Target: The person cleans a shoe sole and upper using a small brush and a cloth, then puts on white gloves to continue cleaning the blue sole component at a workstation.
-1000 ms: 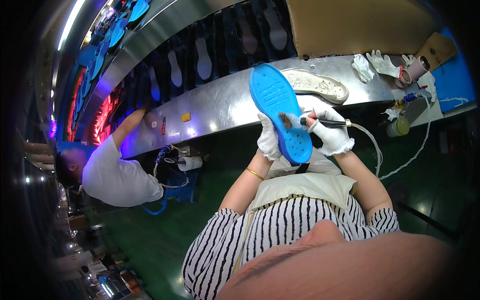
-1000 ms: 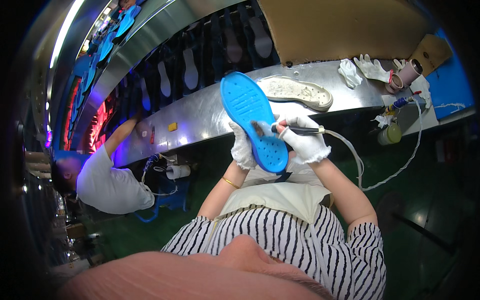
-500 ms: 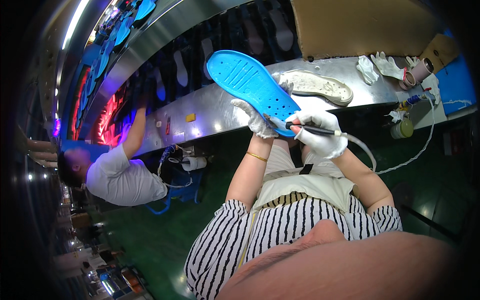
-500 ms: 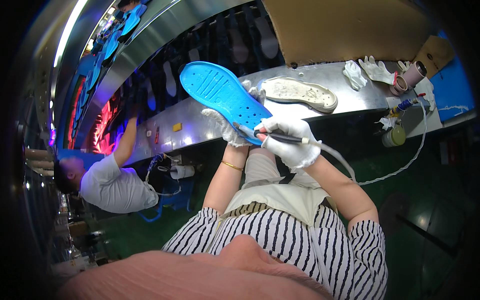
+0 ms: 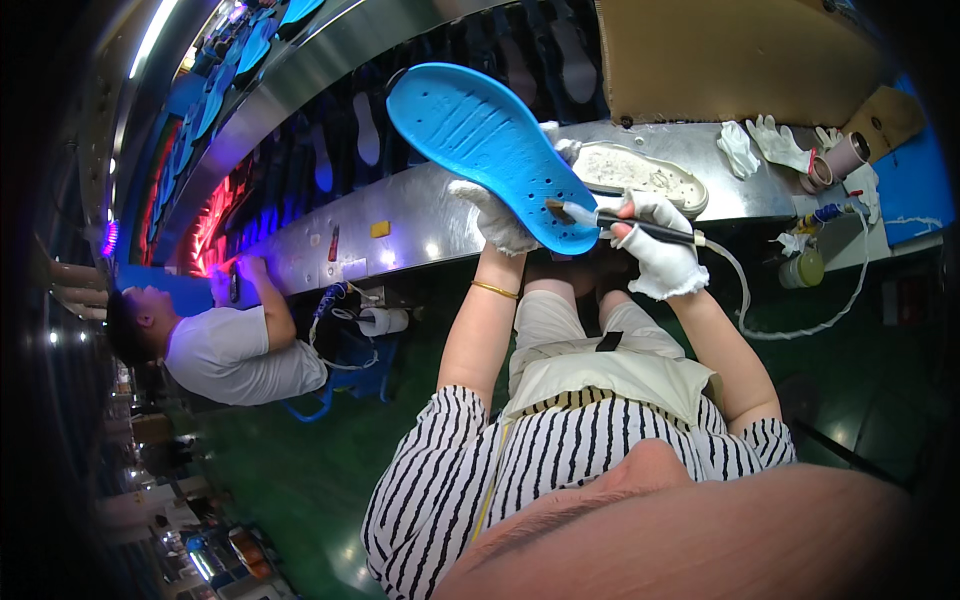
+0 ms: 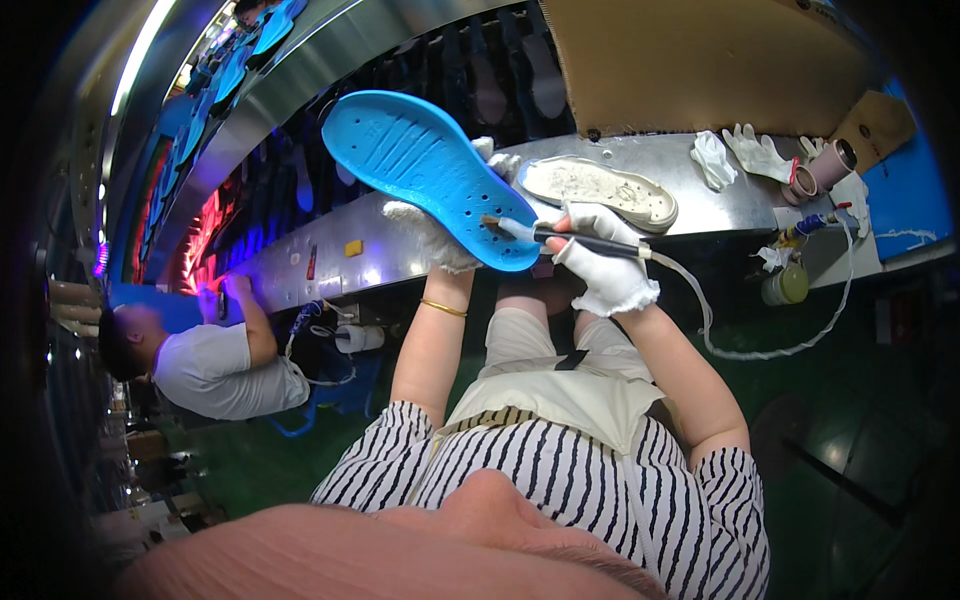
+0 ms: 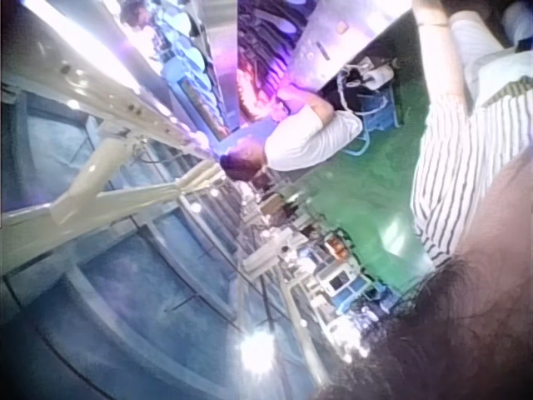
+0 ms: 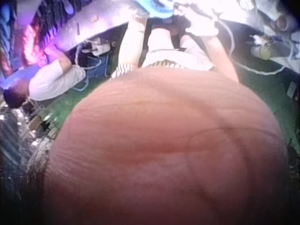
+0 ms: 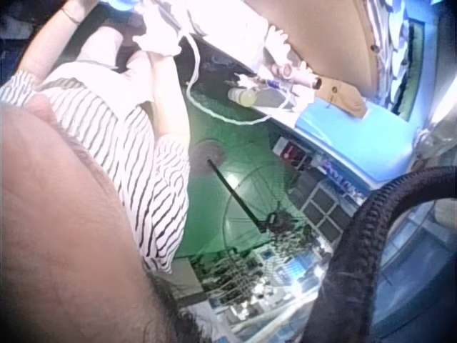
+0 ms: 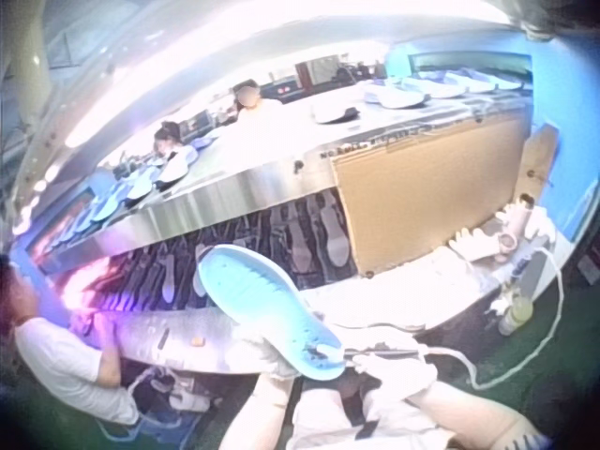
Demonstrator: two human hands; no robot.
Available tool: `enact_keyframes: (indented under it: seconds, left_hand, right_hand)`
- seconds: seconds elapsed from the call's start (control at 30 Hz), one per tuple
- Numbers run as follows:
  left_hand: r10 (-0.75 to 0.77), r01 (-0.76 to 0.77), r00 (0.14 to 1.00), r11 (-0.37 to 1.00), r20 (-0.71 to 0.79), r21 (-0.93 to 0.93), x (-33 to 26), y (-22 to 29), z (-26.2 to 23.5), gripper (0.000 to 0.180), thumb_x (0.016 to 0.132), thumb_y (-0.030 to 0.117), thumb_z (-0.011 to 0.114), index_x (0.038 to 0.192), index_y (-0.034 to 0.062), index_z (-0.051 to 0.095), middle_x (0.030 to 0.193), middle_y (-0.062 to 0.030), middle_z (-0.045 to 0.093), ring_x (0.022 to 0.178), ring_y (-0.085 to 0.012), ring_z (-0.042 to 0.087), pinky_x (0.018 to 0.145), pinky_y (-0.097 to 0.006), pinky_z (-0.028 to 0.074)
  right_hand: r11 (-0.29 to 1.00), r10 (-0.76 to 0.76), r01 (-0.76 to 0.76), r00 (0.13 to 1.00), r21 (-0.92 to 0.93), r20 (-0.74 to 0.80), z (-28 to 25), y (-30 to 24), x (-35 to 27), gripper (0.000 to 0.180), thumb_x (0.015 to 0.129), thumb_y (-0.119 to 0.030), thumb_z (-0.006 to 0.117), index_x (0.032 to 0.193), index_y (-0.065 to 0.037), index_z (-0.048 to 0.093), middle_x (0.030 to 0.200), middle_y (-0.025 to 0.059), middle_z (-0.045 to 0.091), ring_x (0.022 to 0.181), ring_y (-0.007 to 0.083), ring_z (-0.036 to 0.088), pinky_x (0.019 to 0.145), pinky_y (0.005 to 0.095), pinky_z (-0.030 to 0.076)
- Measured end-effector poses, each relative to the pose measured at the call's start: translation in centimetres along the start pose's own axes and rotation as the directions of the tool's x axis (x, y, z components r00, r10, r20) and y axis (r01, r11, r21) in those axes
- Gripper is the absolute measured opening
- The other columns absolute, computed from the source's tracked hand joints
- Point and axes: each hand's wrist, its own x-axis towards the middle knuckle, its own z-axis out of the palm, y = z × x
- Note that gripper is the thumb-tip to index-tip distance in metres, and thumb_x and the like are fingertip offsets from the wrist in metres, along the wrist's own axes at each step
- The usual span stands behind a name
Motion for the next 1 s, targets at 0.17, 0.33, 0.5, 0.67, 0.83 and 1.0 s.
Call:
enact_keyframes:
  seconds: [0.17, 0.33, 0.5, 0.67, 0.83, 1.0]
  left_hand:
    - [-0.134, 0.143, 0.99, 0.944, -0.051, 0.297, 0.1, 1.7, -0.6, 0.11, 0.055, 0.071, 0.062, 0.133, -0.0019, 0.031, 0.129, -0.0212, 0.043, 0.116, -0.0334, 0.047, 0.095, -0.047, 0.044]
    - [-0.31, 0.304, 0.947, 0.793, -0.08, 0.528, 1.3, 2.0, -0.2, 0.109, 0.057, 0.077, 0.054, 0.13, -0.003, 0.036, 0.121, -0.0225, 0.05, 0.11, -0.0313, 0.053, 0.09, -0.044, 0.048]
    - [-0.424, 0.453, 0.888, 0.745, -0.176, 0.489, 2.5, 2.1, 0.1, 0.096, 0.068, 0.071, 0.052, 0.127, -0.003, 0.04, 0.115, -0.0218, 0.055, 0.098, -0.0293, 0.06, 0.083, -0.038, 0.052]
    - [-0.489, 0.63, 0.777, 0.623, -0.397, 0.464, 3.5, 2.3, -0.8, 0.081, 0.076, 0.066, 0.048, 0.123, 0.001, 0.048, 0.106, -0.0184, 0.06, 0.089, -0.025, 0.063, 0.077, -0.036, 0.054]
    - [-0.513, 0.703, 0.705, 0.592, -0.489, 0.394, 3.9, 1.7, -1.9, 0.068, 0.08, 0.057, 0.053, 0.123, 0.0046, 0.05, 0.107, -0.0135, 0.061, 0.087, -0.0217, 0.062, 0.075, -0.033, 0.053]
    - [-0.514, 0.765, 0.641, 0.487, -0.57, 0.421, 4.3, 1.9, -1.3, 0.067, 0.081, 0.058, 0.053, 0.124, 0.0055, 0.049, 0.107, -0.0112, 0.061, 0.087, -0.0188, 0.061, 0.075, -0.031, 0.053]
  right_hand:
    - [0.956, 0.154, -0.084, 0.959, -0.281, 0.237, 0.1, -1.9, 1.0, 0.013, 0.074, 0.001, 0.063, 0.086, 0.0, 0.059, 0.093, 0.0079, 0.062, 0.082, 0.0123, 0.06, 0.074, 0.027, 0.05]
    - [0.887, 0.455, -0.455, 0.831, -0.08, 0.319, -1.9, -3.1, 2.1, 0.014, 0.074, -0.005, 0.066, 0.084, 0.001, 0.059, 0.089, 0.0082, 0.062, 0.077, 0.013, 0.06, 0.072, 0.026, 0.05]
    - [0.871, 0.138, -0.001, 0.961, -0.492, 0.241, 0.5, -3.6, 2.0, 0.011, 0.072, -0.002, 0.063, 0.083, -0.002, 0.059, 0.09, 0.0071, 0.061, 0.08, 0.0142, 0.058, 0.073, 0.0273, 0.049]
    - [0.893, 0.222, -0.033, 0.9, -0.449, 0.375, 0.6, -3.7, 2.2, 0.013, 0.069, 0.0, 0.063, 0.081, -0.003, 0.058, 0.086, 0.0049, 0.06, 0.078, 0.0127, 0.057, 0.071, 0.0253, 0.048]
    - [0.873, 0.332, -0.154, 0.884, -0.464, 0.33, -0.1, -4.6, 3.3, 0.014, 0.071, -0.005, 0.062, 0.085, -0.004, 0.06, 0.085, 0.0042, 0.06, 0.08, 0.013, 0.057, 0.077, 0.028, 0.047]
    - [0.717, 0.131, 0.191, 0.908, -0.67, 0.398, 0.5, -4.7, 3.3, 0.017, 0.067, -0.001, 0.06, 0.083, -0.004, 0.058, 0.085, 0.0052, 0.058, 0.075, 0.013, 0.056, 0.069, 0.0283, 0.048]
